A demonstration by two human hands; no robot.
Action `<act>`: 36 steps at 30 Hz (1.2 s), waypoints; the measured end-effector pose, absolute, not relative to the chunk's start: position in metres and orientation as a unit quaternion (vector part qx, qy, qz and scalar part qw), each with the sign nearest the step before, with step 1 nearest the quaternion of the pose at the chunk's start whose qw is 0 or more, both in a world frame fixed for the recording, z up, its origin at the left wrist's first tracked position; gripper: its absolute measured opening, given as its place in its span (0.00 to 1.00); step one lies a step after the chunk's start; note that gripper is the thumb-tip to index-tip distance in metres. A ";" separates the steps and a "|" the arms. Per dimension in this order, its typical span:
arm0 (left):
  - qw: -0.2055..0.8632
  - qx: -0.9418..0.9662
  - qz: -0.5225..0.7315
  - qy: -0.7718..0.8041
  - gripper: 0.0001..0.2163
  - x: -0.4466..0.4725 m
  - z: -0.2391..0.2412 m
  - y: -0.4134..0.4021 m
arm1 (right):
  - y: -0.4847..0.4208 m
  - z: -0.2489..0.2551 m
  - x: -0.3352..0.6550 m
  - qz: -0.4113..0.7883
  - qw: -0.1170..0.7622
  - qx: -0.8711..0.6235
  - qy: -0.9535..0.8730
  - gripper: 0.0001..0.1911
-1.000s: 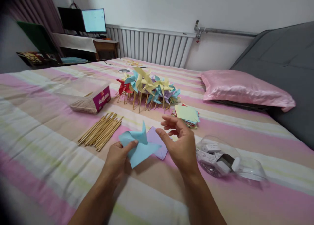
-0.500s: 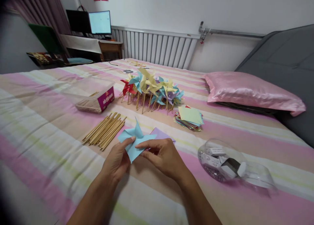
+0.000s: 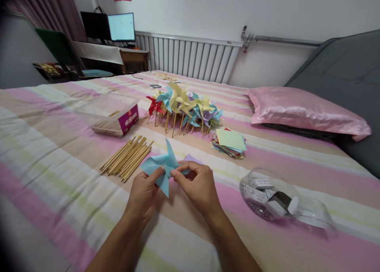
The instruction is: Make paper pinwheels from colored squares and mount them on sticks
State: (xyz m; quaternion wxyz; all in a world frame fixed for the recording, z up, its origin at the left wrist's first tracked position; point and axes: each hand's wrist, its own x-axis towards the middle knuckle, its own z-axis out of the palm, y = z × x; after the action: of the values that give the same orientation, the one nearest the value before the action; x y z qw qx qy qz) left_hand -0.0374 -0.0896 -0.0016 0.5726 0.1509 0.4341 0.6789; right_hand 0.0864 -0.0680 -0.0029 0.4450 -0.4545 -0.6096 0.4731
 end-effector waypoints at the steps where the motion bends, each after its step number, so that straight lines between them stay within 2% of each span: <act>1: 0.568 0.155 0.681 0.435 0.11 -0.037 -0.002 -0.090 | -0.068 -0.004 0.086 0.463 0.451 -0.463 -0.607 0.10; 13: 0.534 0.214 0.675 0.462 0.11 -0.036 -0.010 -0.091 | -0.068 -0.004 0.086 0.368 0.458 -0.506 -0.631 0.09; 27: 0.508 0.235 0.659 0.503 0.07 -0.034 -0.009 -0.090 | -0.068 -0.003 0.086 0.382 0.459 -0.504 -0.624 0.10; 29: 0.522 0.222 0.665 0.487 0.07 -0.034 -0.007 -0.091 | -0.070 -0.003 0.082 0.413 0.484 -0.495 -0.592 0.12; 33: 0.565 0.179 0.681 0.430 0.08 -0.032 -0.004 -0.092 | -0.074 -0.004 0.074 0.482 0.537 -0.471 -0.507 0.26; 36: 0.583 0.165 0.684 0.407 0.10 -0.031 -0.004 -0.093 | -0.073 -0.005 0.070 0.547 0.536 -0.459 -0.451 0.35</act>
State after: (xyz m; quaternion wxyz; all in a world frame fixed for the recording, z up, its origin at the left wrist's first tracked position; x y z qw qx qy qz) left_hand -0.0307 -0.0931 -0.0043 0.5826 0.1653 0.4069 0.6839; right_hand 0.0701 -0.0734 -0.0047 0.5362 -0.4585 -0.4511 0.5465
